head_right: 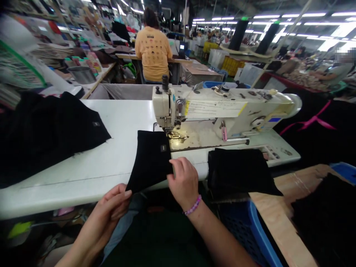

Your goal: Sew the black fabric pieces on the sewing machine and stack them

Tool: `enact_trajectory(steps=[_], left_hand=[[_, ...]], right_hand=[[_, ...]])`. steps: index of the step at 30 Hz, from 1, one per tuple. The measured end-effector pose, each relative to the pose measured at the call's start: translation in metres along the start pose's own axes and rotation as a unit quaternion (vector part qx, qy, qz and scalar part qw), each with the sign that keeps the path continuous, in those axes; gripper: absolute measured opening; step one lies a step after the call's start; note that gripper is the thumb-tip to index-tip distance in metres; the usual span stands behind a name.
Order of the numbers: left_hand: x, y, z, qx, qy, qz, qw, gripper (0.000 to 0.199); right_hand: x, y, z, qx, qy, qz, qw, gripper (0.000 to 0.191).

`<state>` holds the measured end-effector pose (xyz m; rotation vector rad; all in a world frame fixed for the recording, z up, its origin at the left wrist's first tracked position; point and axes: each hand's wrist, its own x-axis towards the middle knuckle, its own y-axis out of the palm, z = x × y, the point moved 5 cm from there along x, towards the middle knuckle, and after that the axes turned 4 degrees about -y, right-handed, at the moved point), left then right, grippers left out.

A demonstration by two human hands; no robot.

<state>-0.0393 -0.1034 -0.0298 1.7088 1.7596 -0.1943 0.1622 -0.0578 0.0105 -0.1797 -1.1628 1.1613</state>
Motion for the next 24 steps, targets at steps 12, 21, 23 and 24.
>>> enact_trajectory(steps=[12, 21, 23, 24], left_hand=[[0.004, -0.002, 0.005, 0.15, 0.014, -0.054, 0.987, 0.049], [0.004, -0.005, 0.003, 0.168, 0.034, -0.064, 0.983, 0.046], [0.003, -0.009, -0.004, 0.211, 0.055, -0.076, 0.973, 0.045], [0.001, -0.011, -0.011, 0.253, 0.089, -0.102, 0.958, 0.046]], right_hand=[[-0.043, 0.022, -0.03, 0.493, 0.453, 0.156, 0.727, 0.03], [-0.035, 0.025, -0.04, 0.449, 0.444, 0.217, 0.744, 0.04], [-0.034, 0.024, -0.041, 0.453, 0.445, 0.226, 0.739, 0.039], [-0.034, 0.023, -0.041, 0.454, 0.446, 0.231, 0.736, 0.038]])
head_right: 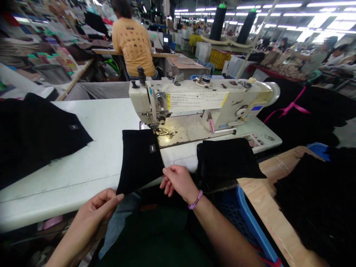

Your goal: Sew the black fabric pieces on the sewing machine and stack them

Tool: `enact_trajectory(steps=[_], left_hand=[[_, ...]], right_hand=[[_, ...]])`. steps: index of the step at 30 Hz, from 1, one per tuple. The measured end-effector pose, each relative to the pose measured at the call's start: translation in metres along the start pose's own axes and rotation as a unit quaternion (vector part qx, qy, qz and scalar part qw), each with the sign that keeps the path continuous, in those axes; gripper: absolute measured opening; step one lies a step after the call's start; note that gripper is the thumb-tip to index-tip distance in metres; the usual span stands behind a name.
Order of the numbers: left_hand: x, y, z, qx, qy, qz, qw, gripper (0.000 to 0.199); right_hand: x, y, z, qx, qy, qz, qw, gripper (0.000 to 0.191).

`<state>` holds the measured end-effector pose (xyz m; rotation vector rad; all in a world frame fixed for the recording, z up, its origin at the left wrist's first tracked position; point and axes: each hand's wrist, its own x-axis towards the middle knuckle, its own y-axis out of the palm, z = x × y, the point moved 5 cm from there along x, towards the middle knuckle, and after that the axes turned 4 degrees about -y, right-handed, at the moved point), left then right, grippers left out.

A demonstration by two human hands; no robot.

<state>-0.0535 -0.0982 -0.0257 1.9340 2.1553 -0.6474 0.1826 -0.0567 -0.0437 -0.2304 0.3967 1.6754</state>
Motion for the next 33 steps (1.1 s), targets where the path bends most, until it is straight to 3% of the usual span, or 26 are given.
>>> enact_trajectory(steps=[2, 4, 5, 7, 9, 11, 15, 18, 19, 22, 24, 26, 29, 33], left_hand=[[-0.003, -0.01, -0.016, 0.12, 0.104, -0.099, 0.982, 0.044], [-0.014, -0.006, -0.04, 0.237, 0.26, -0.174, 0.92, 0.037], [-0.02, 0.003, -0.051, 0.283, 0.343, -0.177, 0.878, 0.032], [-0.03, 0.031, -0.065, 0.358, 0.478, -0.132, 0.791, 0.023], [-0.031, 0.059, -0.071, 0.421, 0.539, -0.094, 0.723, 0.021], [-0.023, 0.078, -0.071, 0.463, 0.551, -0.075, 0.691, 0.018], [-0.008, 0.087, -0.068, 0.445, 0.577, -0.052, 0.682, 0.011], [-0.004, 0.081, -0.067, 0.415, 0.584, -0.052, 0.696, 0.014], [-0.005, 0.08, -0.067, 0.41, 0.583, -0.052, 0.7, 0.015], [-0.008, 0.08, -0.071, 0.408, 0.58, -0.055, 0.703, 0.02], [-0.007, 0.081, -0.077, 0.414, 0.571, -0.044, 0.708, 0.023], [0.0, 0.082, -0.084, 0.418, 0.543, -0.016, 0.728, 0.02], [0.016, 0.082, -0.092, 0.439, 0.517, 0.015, 0.734, 0.023], [0.032, 0.088, -0.085, 0.502, 0.54, 0.036, 0.674, 0.031]], right_hand=[[-0.001, -0.001, 0.001, 0.0, 0.006, 0.006, 1.0, 0.038], [-0.001, 0.0, 0.002, 0.0, 0.01, 0.008, 1.0, 0.038], [-0.001, 0.0, 0.002, 0.0, 0.011, 0.008, 1.0, 0.038], [-0.001, 0.002, 0.003, 0.0, 0.01, 0.009, 1.0, 0.039], [-0.001, 0.004, 0.004, -0.003, 0.008, 0.008, 1.0, 0.041], [-0.001, 0.005, 0.005, -0.007, 0.003, 0.007, 1.0, 0.043], [-0.003, 0.003, 0.003, -0.016, -0.013, -0.001, 1.0, 0.045], [-0.009, -0.008, 0.011, -0.139, -0.15, -0.074, 0.976, 0.034], [-0.013, -0.01, 0.017, -0.21, -0.227, -0.102, 0.945, 0.027], [-0.026, -0.003, 0.032, -0.39, -0.435, -0.128, 0.801, 0.021], [-0.031, 0.003, 0.038, -0.449, -0.513, -0.123, 0.722, 0.014], [-0.034, 0.006, 0.042, -0.481, -0.552, -0.134, 0.668, 0.012], [-0.034, 0.011, 0.042, -0.524, -0.566, -0.102, 0.629, 0.017], [-0.033, 0.015, 0.035, -0.545, -0.554, -0.04, 0.628, 0.025]])
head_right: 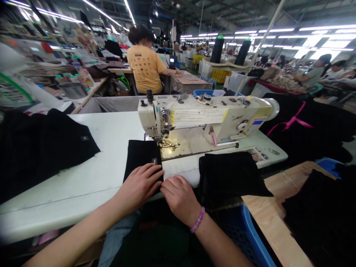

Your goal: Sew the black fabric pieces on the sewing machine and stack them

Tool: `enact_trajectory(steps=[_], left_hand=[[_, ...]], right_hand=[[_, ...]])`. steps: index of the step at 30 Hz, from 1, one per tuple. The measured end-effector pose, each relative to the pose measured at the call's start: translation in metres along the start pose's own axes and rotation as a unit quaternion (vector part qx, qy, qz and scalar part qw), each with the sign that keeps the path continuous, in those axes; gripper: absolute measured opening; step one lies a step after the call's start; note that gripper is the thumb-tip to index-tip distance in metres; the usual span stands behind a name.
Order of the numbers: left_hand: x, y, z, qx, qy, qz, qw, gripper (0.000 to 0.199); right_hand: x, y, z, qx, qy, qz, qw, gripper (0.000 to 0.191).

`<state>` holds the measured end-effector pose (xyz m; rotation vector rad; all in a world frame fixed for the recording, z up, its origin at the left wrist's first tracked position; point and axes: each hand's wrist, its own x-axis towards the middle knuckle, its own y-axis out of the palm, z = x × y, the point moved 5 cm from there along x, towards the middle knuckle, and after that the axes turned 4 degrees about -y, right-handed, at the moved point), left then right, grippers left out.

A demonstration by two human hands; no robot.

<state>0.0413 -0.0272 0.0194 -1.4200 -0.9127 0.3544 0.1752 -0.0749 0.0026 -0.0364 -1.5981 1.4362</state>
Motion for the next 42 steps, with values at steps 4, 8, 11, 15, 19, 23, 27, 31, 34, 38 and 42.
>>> enact_trajectory(steps=[4, 8, 11, 15, 19, 23, 27, 31, 34, 38, 42], left_hand=[[-0.007, 0.013, 0.002, 0.009, 0.006, 0.017, 1.0, 0.032], [-0.006, 0.014, 0.007, -0.003, -0.001, 0.023, 1.0, 0.035], [0.002, 0.016, 0.017, -0.003, -0.012, 0.036, 0.999, 0.035], [0.013, 0.019, 0.03, 0.006, -0.016, 0.04, 0.999, 0.035], [0.018, 0.016, 0.032, -0.012, -0.008, 0.025, 1.0, 0.027], [0.017, 0.011, 0.028, -0.059, 0.012, 0.016, 0.998, 0.022], [0.02, 0.01, 0.032, -0.071, 0.025, -0.017, 0.997, 0.024], [0.027, 0.015, 0.045, -0.066, 0.031, -0.024, 0.997, 0.025], [0.034, 0.018, 0.054, -0.069, 0.031, -0.017, 0.997, 0.026], [0.043, 0.02, 0.066, -0.074, 0.028, -0.009, 0.997, 0.028], [0.052, 0.024, 0.077, -0.063, 0.032, -0.005, 0.998, 0.029]], right_hand=[[-0.002, 0.001, -0.001, 0.02, 0.018, -0.002, 1.0, 0.022], [0.001, 0.003, -0.006, 0.041, 0.043, -0.005, 0.998, 0.018], [0.007, 0.008, -0.013, 0.051, 0.062, -0.002, 0.997, 0.019], [0.017, 0.014, -0.024, 0.056, 0.075, 0.001, 0.996, 0.018], [0.028, 0.018, -0.033, 0.034, 0.084, 0.012, 0.996, 0.016], [0.038, 0.023, -0.042, 0.012, 0.098, 0.019, 0.995, 0.014], [0.048, 0.028, -0.05, 0.0, 0.102, 0.011, 0.995, 0.014], [0.057, 0.033, -0.058, -0.008, 0.111, 0.02, 0.994, 0.015], [0.063, 0.037, -0.065, -0.02, 0.117, 0.028, 0.993, 0.015], [0.07, 0.044, -0.074, -0.032, 0.13, 0.044, 0.99, 0.016], [0.078, 0.05, -0.082, -0.048, 0.141, 0.059, 0.987, 0.015]])
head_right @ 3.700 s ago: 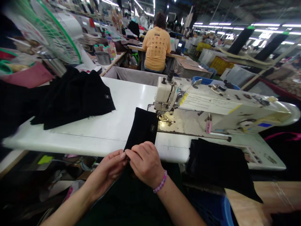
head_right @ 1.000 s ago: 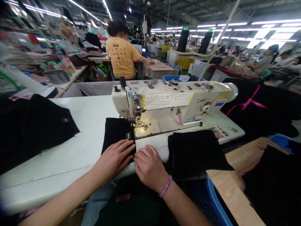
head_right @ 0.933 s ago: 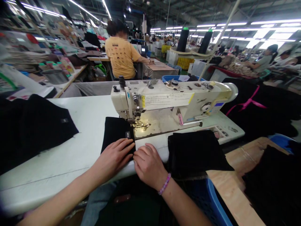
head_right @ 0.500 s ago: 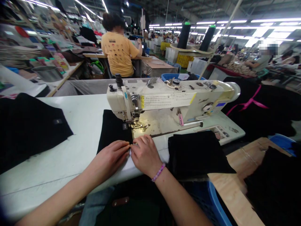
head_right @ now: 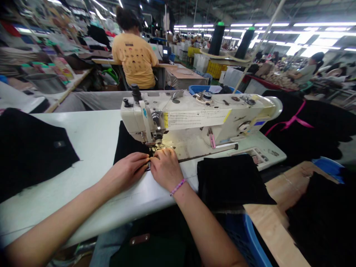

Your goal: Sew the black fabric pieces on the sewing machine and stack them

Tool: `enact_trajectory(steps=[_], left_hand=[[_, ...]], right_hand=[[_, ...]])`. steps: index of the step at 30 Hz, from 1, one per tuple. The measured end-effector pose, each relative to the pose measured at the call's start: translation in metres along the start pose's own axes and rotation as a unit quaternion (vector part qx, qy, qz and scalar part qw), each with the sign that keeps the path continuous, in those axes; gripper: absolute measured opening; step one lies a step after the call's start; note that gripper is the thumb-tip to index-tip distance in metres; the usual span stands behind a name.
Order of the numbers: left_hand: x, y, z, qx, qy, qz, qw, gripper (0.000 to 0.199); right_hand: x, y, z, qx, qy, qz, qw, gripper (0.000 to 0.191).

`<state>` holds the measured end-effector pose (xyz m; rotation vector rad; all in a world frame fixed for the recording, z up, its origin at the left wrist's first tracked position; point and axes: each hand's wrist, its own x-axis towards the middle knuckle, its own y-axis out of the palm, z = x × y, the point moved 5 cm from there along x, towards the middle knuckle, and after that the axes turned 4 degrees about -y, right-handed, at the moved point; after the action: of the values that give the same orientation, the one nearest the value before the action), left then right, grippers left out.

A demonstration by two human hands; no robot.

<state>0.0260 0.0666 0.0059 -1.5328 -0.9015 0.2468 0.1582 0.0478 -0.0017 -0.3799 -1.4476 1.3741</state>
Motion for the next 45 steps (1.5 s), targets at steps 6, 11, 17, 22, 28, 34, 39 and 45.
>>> enact_trajectory(steps=[6, 11, 17, 22, 28, 34, 39, 45], left_hand=[[0.012, 0.0, 0.017, -0.003, -0.005, 0.007, 1.0, 0.034], [0.019, -0.001, 0.029, -0.006, 0.001, 0.011, 1.0, 0.036], [0.02, 0.001, 0.035, -0.005, -0.014, 0.007, 1.0, 0.036], [0.012, 0.006, 0.04, 0.014, -0.092, 0.005, 0.996, 0.038], [0.002, 0.01, 0.036, 0.055, -0.229, 0.008, 0.972, 0.051], [-0.013, -0.025, 0.04, 0.058, -0.299, 0.028, 0.952, 0.038], [-0.028, -0.061, 0.088, 0.106, -0.48, -0.028, 0.87, 0.037], [-0.031, -0.058, 0.116, 0.063, -0.538, -0.033, 0.84, 0.03]], right_hand=[[0.01, 0.003, -0.004, -0.02, 0.017, 0.01, 1.0, 0.016], [0.002, 0.0, 0.001, -0.011, 0.035, 0.019, 0.999, 0.018], [-0.03, -0.004, 0.016, 0.014, 0.052, 0.004, 0.999, 0.028], [-0.038, -0.004, 0.022, 0.022, 0.049, -0.012, 0.998, 0.026], [-0.038, -0.004, 0.023, 0.032, 0.043, -0.019, 0.998, 0.023], [-0.04, -0.005, 0.025, 0.037, 0.033, -0.044, 0.998, 0.02], [-0.043, -0.004, 0.032, 0.045, 0.008, -0.077, 0.996, 0.019], [-0.071, -0.032, 0.03, 0.024, 0.01, -0.144, 0.989, 0.023]])
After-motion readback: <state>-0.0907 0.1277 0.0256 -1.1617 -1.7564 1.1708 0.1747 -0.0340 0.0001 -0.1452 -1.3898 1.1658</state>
